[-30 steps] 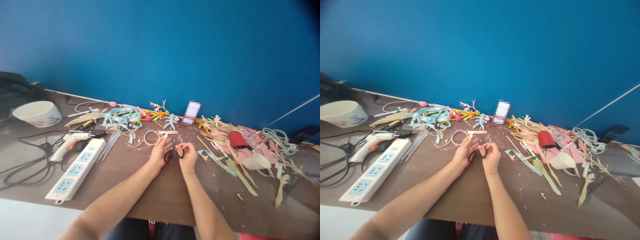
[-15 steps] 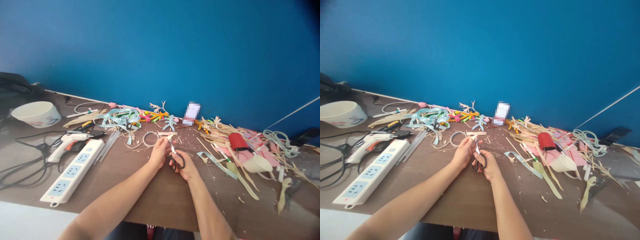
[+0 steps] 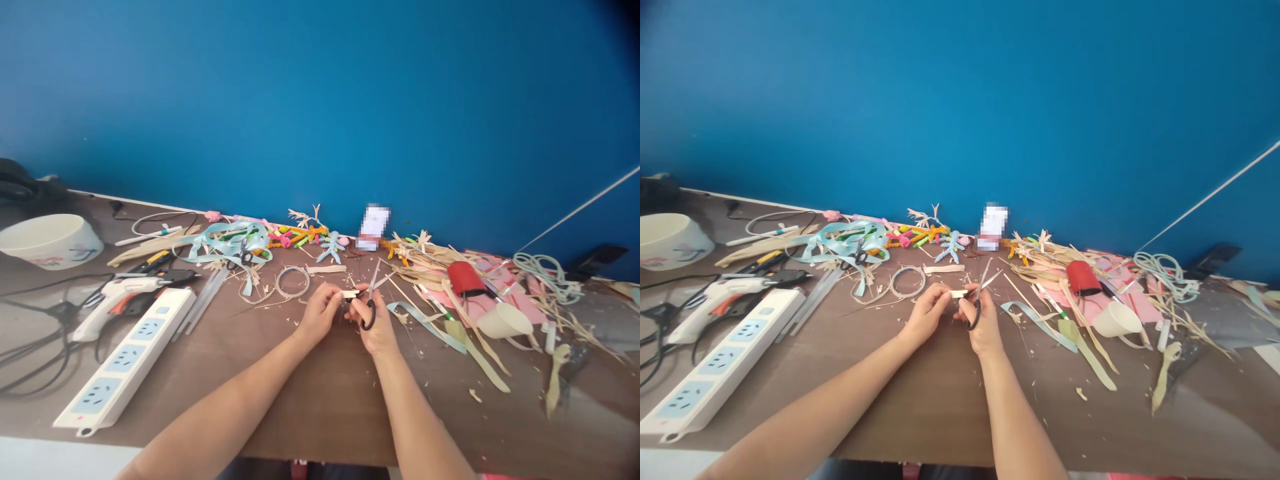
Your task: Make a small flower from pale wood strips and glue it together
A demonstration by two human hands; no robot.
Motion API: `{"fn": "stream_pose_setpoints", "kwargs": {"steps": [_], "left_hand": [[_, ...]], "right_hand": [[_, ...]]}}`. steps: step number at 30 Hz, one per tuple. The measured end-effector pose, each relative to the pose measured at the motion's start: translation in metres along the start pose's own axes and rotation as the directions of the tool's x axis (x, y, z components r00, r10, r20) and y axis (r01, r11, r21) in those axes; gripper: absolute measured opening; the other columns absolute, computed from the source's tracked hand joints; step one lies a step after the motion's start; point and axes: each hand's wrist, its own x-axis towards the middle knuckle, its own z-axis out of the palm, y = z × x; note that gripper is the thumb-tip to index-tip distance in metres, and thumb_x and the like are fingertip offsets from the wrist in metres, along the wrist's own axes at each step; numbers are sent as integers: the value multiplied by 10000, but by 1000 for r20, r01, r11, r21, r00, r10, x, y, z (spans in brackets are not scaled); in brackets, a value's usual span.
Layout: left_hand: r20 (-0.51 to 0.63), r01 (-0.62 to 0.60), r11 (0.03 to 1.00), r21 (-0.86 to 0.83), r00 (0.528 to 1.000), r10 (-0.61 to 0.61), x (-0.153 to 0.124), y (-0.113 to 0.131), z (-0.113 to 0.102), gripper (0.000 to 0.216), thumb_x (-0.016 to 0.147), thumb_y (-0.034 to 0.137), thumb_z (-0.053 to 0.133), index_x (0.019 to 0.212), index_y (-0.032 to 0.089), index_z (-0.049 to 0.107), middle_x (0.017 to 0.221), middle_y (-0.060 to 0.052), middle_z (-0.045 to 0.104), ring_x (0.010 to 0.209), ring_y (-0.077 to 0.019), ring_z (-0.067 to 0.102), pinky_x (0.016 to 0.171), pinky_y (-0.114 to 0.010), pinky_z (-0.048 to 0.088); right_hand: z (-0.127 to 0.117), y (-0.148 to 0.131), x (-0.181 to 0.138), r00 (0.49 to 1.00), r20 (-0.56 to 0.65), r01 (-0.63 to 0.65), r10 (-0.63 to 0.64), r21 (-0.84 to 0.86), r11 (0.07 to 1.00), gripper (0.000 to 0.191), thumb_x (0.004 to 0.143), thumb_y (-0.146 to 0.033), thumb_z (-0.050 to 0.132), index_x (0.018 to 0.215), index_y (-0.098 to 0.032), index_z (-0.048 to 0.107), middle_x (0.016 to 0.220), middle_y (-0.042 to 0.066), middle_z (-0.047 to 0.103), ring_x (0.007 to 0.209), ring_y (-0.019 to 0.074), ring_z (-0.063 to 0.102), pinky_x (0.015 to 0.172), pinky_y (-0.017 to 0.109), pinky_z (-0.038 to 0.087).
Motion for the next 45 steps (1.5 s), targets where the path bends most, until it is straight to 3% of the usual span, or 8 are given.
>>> {"fn": "stream_pose_setpoints", "kwargs": {"steps": [5, 9, 12, 17, 24, 37, 45], "left_hand": [[36, -5, 995, 104, 999, 1, 0, 0, -1, 224, 788, 330, 432, 705, 167, 561, 652, -9, 521, 618, -122, 453, 591, -218, 337], [107, 39, 992, 118, 993, -52, 0, -2, -1, 268, 798, 352, 401, 684, 154, 542, 608, 4, 524, 571, -108, 443, 561, -212, 331], [139, 57, 991, 121, 987, -74, 0, -3, 0, 268, 795, 359, 407, 703, 146, 542, 597, 7, 523, 552, -100, 435, 550, -211, 336], [151, 107, 994, -19, 983, -102, -1, -5, 3, 269, 700, 332, 564, 889, 146, 518, 672, 3, 545, 552, -88, 455, 539, -202, 361], [149, 123, 986, -113, 983, -106, 1, -9, 4, 229, 709, 330, 559, 827, 135, 538, 669, -7, 545, 565, -87, 466, 530, -196, 357], [152, 140, 990, -34, 979, -133, 3, -6, 1, 206, 691, 324, 567, 731, 123, 580, 643, -13, 568, 544, -86, 465, 521, -200, 363], [140, 320, 900, -298, 947, -290, 5, -7, 2, 231, 651, 341, 611, 703, 135, 521, 612, 26, 497, 466, -48, 419, 436, -172, 363]], "right_hand": [[-3, 1, 4, 984, -76, 155, -162, -95, 983, 195, 687, -225, 602, 843, -229, 486, 785, -38, 496, 585, 75, 477, 518, 199, 454], [-7, 2, 5, 971, -69, 210, -229, -205, 956, 169, 694, -211, 589, 826, -214, 483, 738, -39, 489, 559, 75, 475, 496, 191, 442], [-8, 4, 6, 970, -83, 206, -230, -231, 951, 164, 695, -205, 580, 822, -211, 476, 709, -45, 486, 504, 68, 463, 464, 189, 427], [-9, 7, 7, 973, -107, 178, -204, -214, 961, 168, 690, -194, 566, 827, -217, 471, 705, -44, 499, 510, 76, 468, 453, 190, 423], [-10, 4, 9, 969, -139, 169, -202, -220, 961, 185, 679, -220, 586, 825, -209, 473, 701, -43, 493, 483, 68, 457, 445, 191, 416], [-11, 5, 10, 973, -128, 161, -193, -226, 961, 193, 673, -236, 595, 832, -205, 489, 702, -40, 502, 460, 64, 459, 422, 191, 408], [-7, 3, 6, 980, -14, 191, -201, -247, 950, 219, 702, -228, 587, 893, -224, 482, 761, -32, 511, 517, 68, 477, 467, 191, 437]]}}
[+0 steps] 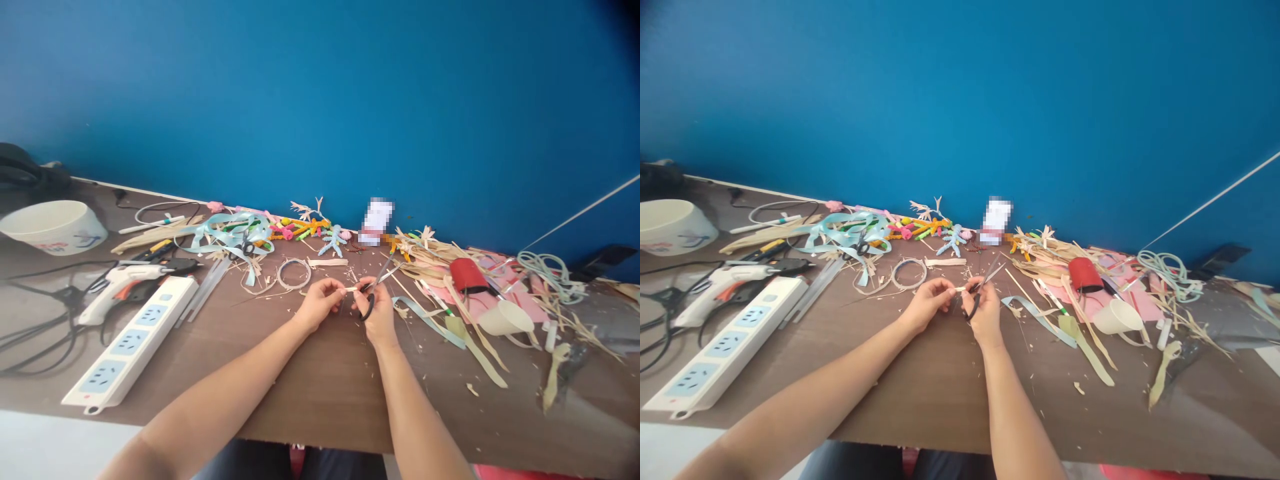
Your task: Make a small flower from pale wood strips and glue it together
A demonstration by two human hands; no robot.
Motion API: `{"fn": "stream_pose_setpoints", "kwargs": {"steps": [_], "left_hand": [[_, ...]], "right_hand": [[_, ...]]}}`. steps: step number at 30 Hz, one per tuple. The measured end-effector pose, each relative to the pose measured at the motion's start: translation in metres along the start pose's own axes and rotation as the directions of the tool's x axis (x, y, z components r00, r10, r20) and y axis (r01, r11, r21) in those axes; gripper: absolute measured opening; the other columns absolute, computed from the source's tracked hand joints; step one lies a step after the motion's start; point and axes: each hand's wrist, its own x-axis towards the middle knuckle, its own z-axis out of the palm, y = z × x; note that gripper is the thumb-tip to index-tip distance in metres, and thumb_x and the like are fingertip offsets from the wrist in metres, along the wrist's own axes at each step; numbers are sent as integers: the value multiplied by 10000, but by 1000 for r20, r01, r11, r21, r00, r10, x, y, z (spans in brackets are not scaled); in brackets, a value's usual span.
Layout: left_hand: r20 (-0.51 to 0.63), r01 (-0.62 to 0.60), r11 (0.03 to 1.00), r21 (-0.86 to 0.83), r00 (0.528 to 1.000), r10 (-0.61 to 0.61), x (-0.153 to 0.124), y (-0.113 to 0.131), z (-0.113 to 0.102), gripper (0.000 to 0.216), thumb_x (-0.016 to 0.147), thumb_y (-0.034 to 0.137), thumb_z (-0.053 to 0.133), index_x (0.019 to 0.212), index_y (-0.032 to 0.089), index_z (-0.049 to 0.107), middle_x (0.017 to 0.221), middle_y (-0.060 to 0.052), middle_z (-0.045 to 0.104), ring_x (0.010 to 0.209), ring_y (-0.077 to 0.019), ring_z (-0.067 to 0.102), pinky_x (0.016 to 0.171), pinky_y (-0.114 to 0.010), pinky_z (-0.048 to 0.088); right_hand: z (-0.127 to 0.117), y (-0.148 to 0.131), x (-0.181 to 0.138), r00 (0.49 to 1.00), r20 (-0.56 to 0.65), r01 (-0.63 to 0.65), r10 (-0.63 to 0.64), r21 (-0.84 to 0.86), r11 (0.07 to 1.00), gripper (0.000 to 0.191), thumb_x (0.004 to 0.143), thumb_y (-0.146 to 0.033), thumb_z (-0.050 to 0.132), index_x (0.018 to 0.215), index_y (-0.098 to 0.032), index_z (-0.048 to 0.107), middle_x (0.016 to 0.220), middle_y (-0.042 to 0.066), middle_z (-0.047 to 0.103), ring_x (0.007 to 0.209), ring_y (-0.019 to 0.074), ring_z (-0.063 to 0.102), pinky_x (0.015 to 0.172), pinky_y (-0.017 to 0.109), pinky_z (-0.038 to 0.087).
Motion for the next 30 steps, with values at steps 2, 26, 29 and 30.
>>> {"fn": "stream_pose_setpoints", "kwargs": {"steps": [2, 26, 29, 30], "left_hand": [[2, 25, 998, -53, 1000, -25, 0, 1, 0, 236, 647, 341, 615, 705, 134, 518, 594, 32, 479, 465, -46, 416, 428, -168, 367], [125, 87, 996, 0, 988, -87, -4, 7, 2, 263, 652, 358, 598, 753, 116, 577, 620, 3, 496, 513, -58, 420, 400, -150, 369], [139, 65, 996, 56, 988, -72, -5, 6, 3, 283, 652, 380, 600, 732, 109, 588, 567, 13, 493, 470, -49, 391, 387, -153, 337], [143, 60, 996, 61, 987, -68, -5, 5, 4, 289, 653, 387, 600, 730, 109, 590, 563, 13, 500, 466, -49, 390, 388, -155, 332]], "right_hand": [[1, -1, 0, 999, 27, 18, -17, -9, 1000, 215, 705, -224, 583, 892, -224, 477, 763, -33, 507, 515, 66, 476, 472, 191, 436], [-3, 1, 3, 999, -32, -18, 17, -25, 1000, 201, 676, -235, 590, 842, -208, 480, 691, -41, 493, 491, 74, 452, 447, 195, 412], [-1, 0, 2, 1000, -7, -23, 23, 0, 1000, 203, 669, -230, 589, 843, -210, 485, 696, -38, 498, 528, 85, 470, 448, 192, 419], [-1, 0, 2, 1000, 1, -30, 30, 7, 1000, 205, 669, -234, 589, 844, -210, 485, 697, -38, 501, 527, 85, 471, 446, 192, 418]]}}
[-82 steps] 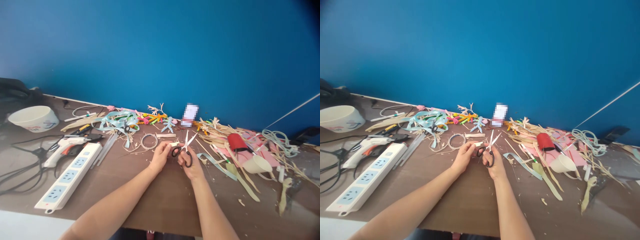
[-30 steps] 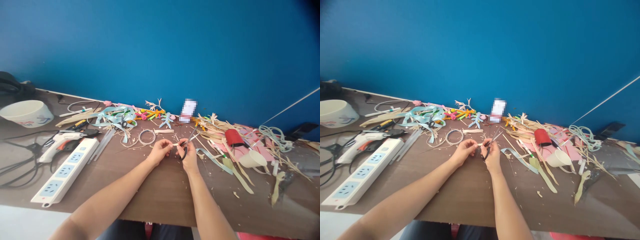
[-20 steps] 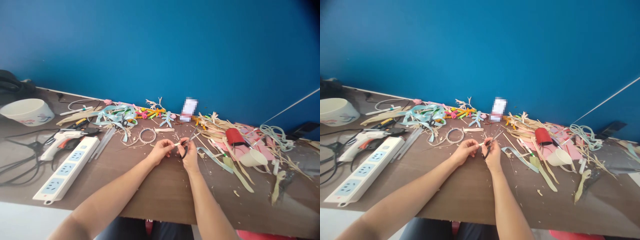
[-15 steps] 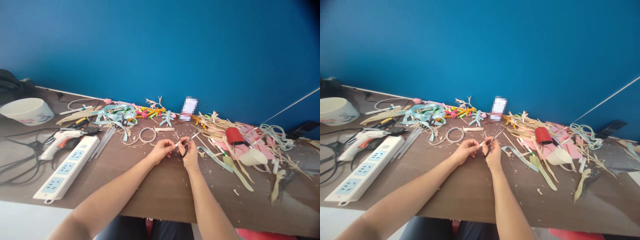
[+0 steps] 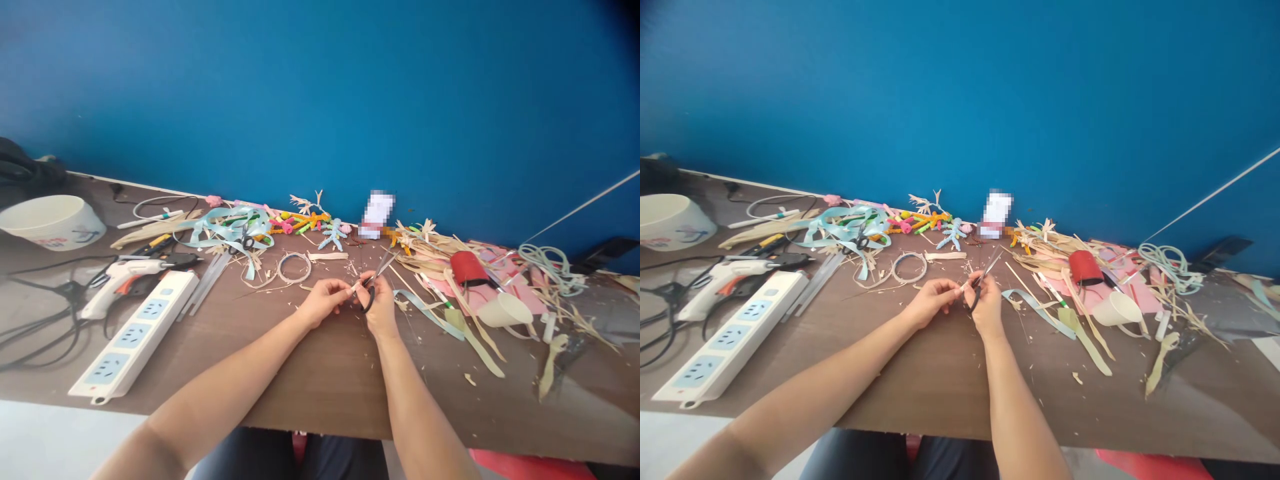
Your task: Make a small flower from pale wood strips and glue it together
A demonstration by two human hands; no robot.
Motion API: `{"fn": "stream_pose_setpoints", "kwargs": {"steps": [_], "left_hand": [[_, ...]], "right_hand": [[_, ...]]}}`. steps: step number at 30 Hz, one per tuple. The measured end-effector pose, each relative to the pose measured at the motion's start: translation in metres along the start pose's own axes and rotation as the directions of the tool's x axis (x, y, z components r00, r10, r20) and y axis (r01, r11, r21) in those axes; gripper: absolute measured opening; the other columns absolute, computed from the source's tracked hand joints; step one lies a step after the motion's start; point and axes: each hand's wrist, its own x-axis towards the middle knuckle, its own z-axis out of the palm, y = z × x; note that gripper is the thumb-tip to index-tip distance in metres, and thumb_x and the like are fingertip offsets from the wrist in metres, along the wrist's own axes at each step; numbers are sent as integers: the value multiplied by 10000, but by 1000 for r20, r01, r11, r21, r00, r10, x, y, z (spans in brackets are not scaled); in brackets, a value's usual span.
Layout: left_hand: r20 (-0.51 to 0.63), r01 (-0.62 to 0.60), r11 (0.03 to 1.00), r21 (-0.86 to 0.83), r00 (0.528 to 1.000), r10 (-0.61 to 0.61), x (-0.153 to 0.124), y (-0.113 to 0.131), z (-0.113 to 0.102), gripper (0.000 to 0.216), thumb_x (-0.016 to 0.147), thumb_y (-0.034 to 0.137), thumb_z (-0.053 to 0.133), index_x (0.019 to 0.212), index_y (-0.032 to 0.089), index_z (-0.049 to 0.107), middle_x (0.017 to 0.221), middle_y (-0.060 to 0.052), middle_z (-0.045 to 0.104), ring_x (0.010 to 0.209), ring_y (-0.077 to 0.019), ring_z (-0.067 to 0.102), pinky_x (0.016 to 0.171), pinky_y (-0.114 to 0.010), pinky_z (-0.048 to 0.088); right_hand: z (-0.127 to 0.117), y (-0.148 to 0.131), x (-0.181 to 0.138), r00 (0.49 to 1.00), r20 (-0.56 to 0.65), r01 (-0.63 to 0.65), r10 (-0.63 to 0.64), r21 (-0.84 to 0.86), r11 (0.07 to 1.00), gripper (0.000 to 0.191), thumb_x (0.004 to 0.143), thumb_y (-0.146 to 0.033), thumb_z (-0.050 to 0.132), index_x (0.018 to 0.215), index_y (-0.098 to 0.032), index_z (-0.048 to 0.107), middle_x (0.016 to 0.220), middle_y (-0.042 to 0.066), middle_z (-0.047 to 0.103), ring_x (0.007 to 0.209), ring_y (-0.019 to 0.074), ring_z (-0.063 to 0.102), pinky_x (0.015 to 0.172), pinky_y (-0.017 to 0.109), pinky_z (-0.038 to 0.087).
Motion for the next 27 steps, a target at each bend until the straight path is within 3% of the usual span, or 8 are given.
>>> {"fn": "stream_pose_setpoints", "kwargs": {"steps": [6, 15, 22, 25, 27], "left_hand": [[-10, -39, 998, 40, 999, 39, -1, 0, 0, 287, 650, 388, 606, 729, 114, 574, 571, 2, 550, 443, -50, 383, 385, -164, 294], [-9, -173, 943, 283, 983, 182, -1, 0, -4, 242, 695, 366, 563, 697, 126, 589, 613, -14, 580, 518, -81, 436, 495, -197, 345], [88, -365, 783, 504, 923, 374, -3, 7, -4, 197, 737, 327, 532, 710, 147, 607, 646, -19, 541, 533, -85, 411, 520, -211, 335], [124, -398, 766, 505, 912, 392, -2, 7, -5, 195, 748, 325, 518, 720, 155, 609, 667, -25, 535, 558, -93, 426, 542, -217, 351], [85, -362, 810, 461, 927, 366, 1, 5, -7, 206, 732, 344, 532, 707, 153, 603, 674, -26, 541, 574, -98, 443, 546, -214, 365]], "right_hand": [[0, -2, -1, 998, 26, -51, 50, 25, 998, 202, 664, -257, 592, 833, -212, 490, 693, -40, 500, 494, 74, 460, 434, 189, 409], [1, -5, -2, 994, 65, -95, 92, 47, 994, 239, 645, -254, 602, 843, -216, 474, 677, -39, 497, 508, 84, 483, 439, 196, 418], [-3, -7, -3, 970, 124, -233, 207, 259, 937, 222, 627, -227, 589, 819, -217, 476, 604, -66, 475, 418, 53, 399, 414, 190, 393], [-3, -9, -1, 962, 131, -268, 240, 276, 923, 235, 613, -246, 587, 817, -216, 475, 574, -76, 467, 382, 45, 346, 417, 205, 404], [-4, -12, 1, 967, 66, -254, 245, 198, 947, 259, 612, -280, 597, 828, -210, 472, 558, -74, 483, 372, 51, 353, 401, 210, 396]]}}
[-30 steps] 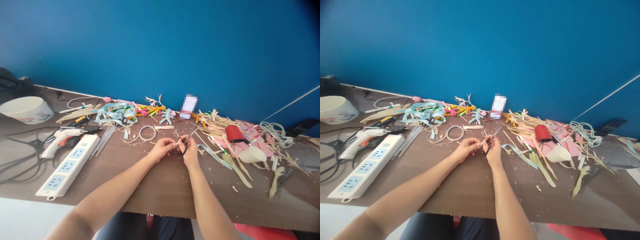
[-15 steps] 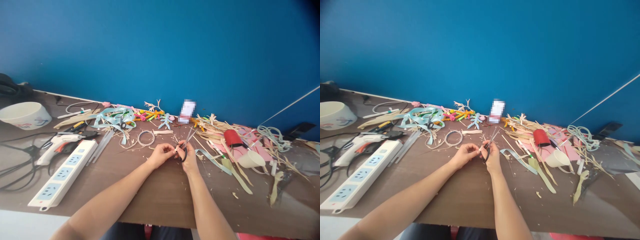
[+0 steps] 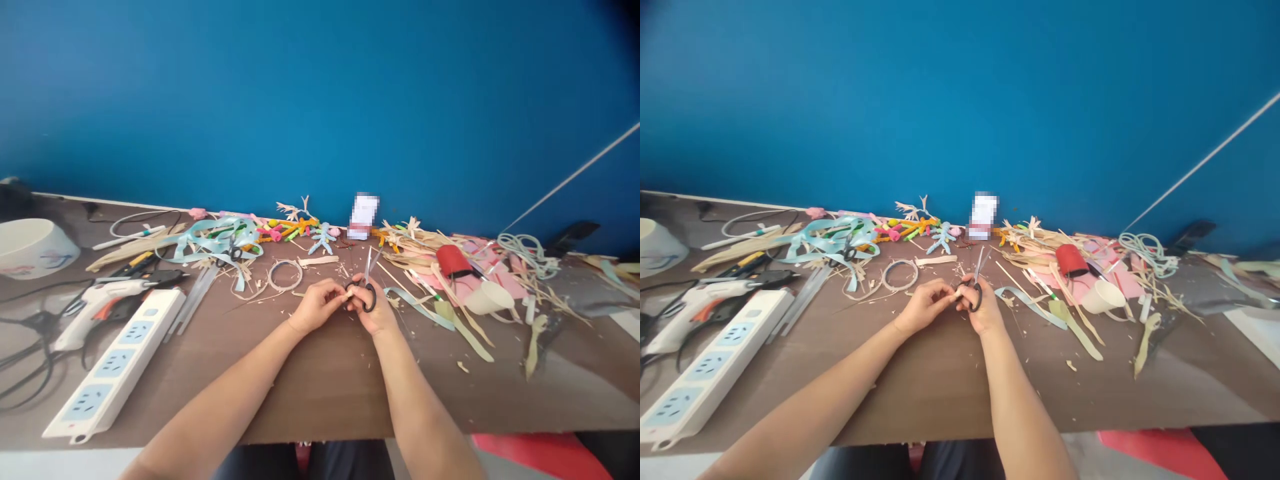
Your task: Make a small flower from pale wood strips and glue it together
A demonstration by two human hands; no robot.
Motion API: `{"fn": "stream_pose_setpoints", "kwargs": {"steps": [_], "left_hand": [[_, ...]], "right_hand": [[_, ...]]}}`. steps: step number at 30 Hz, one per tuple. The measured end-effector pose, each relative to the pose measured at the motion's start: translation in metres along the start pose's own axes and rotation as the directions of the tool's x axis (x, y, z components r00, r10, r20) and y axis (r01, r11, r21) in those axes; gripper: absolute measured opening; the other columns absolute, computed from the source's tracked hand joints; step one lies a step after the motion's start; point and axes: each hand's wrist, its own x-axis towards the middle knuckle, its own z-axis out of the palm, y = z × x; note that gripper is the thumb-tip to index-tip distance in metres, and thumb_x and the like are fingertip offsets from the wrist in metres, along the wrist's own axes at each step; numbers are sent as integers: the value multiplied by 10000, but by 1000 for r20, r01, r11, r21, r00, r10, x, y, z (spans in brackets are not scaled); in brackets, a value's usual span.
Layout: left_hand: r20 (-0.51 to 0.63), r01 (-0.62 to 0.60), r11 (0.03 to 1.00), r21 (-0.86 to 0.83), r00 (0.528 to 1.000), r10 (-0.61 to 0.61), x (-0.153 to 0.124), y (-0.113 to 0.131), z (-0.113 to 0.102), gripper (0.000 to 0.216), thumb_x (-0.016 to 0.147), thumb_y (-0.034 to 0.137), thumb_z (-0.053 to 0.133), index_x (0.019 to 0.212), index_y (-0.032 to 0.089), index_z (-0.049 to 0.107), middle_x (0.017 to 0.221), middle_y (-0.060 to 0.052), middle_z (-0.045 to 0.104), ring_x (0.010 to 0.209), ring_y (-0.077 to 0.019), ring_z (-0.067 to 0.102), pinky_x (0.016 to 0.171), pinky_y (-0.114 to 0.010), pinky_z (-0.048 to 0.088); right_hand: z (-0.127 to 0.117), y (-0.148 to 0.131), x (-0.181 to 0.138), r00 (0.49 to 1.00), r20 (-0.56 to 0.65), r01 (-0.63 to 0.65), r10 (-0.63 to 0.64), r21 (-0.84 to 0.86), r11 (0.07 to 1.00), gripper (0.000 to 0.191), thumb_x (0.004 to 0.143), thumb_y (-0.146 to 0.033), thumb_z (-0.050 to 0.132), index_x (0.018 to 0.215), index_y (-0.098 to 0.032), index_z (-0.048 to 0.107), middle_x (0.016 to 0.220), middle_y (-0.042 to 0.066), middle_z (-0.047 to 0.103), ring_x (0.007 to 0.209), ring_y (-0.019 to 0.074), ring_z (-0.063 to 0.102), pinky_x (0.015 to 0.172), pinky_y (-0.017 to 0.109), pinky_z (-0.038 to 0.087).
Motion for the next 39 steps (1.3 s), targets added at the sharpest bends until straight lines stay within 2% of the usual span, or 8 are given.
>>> {"fn": "stream_pose_setpoints", "kwargs": {"steps": [4, 8, 11, 13, 23, 29, 35, 39], "left_hand": [[-133, 198, 938, -283, 961, -243, 4, -9, -3, 253, 669, 401, 577, 695, 150, 562, 636, -2, 536, 535, -88, 451, 466, -190, 371], [-197, 209, 859, -467, 923, -331, 7, -11, -7, 255, 635, 382, 612, 709, 150, 536, 699, -11, 582, 547, -77, 481, 449, -172, 376], [-177, 204, 842, -500, 927, -330, 6, -9, -7, 247, 633, 370, 617, 702, 151, 529, 688, -4, 593, 505, -61, 466, 435, -167, 361], [-159, 205, 839, -504, 933, -323, 5, -8, -5, 240, 634, 363, 619, 703, 151, 530, 669, 3, 589, 490, -55, 458, 429, -164, 354], [-122, 237, 814, -531, 929, -350, 4, -9, -3, 267, 620, 366, 635, 716, 142, 527, 644, -1, 588, 472, -48, 453, 411, -152, 345], [-99, 247, 812, -528, 932, -348, 6, -10, -1, 253, 634, 358, 628, 715, 140, 528, 640, -1, 585, 473, -51, 448, 410, -155, 345], [-58, 271, 797, -540, 933, -356, 5, -9, 0, 251, 638, 356, 628, 724, 146, 521, 648, -4, 604, 470, -52, 457, 417, -156, 340], [-19, 291, 785, -546, 933, -359, 4, -8, -1, 272, 636, 365, 631, 737, 145, 507, 666, -22, 634, 471, -60, 487, 433, -164, 353]], "right_hand": [[-10, -16, -6, 983, -170, -18, -64, -444, 896, 351, 592, -333, 647, 863, -214, 458, 510, -58, 537, 413, 104, 463, 394, 211, 356], [-40, -35, -25, 972, -193, -108, -134, -873, 476, 325, 522, -378, 702, 713, -226, 488, 506, -36, 553, 460, 141, 503, 435, 231, 324], [-69, -42, -41, 963, -218, -193, -160, -968, 158, 323, 489, -423, 714, 598, -227, 481, 486, -23, 525, 479, 158, 492, 439, 237, 286], [-82, -43, -49, 967, -208, -204, -148, -978, 47, 324, 504, -431, 705, 559, -224, 461, 475, -22, 508, 479, 158, 482, 437, 234, 272], [-86, -54, -38, 976, -85, -130, -199, -965, -226, 302, 681, -453, 566, 547, -211, 442, 474, -15, 478, 467, 138, 448, 444, 231, 222], [-114, -78, -60, 999, -7, 9, 37, -912, -411, 327, 713, -423, 551, 509, -187, 455, 509, 20, 519, 523, 152, 499, 459, 239, 212], [-129, -81, -69, 950, -45, 89, 309, -909, -406, 282, 642, -410, 620, 517, -183, 507, 515, 10, 518, 525, 147, 503, 445, 226, 217], [-139, -86, -55, 827, -58, 109, 559, -959, -260, 232, 563, -375, 662, 536, -181, 538, 470, -25, 508, 455, 113, 474, 439, 206, 256]]}}
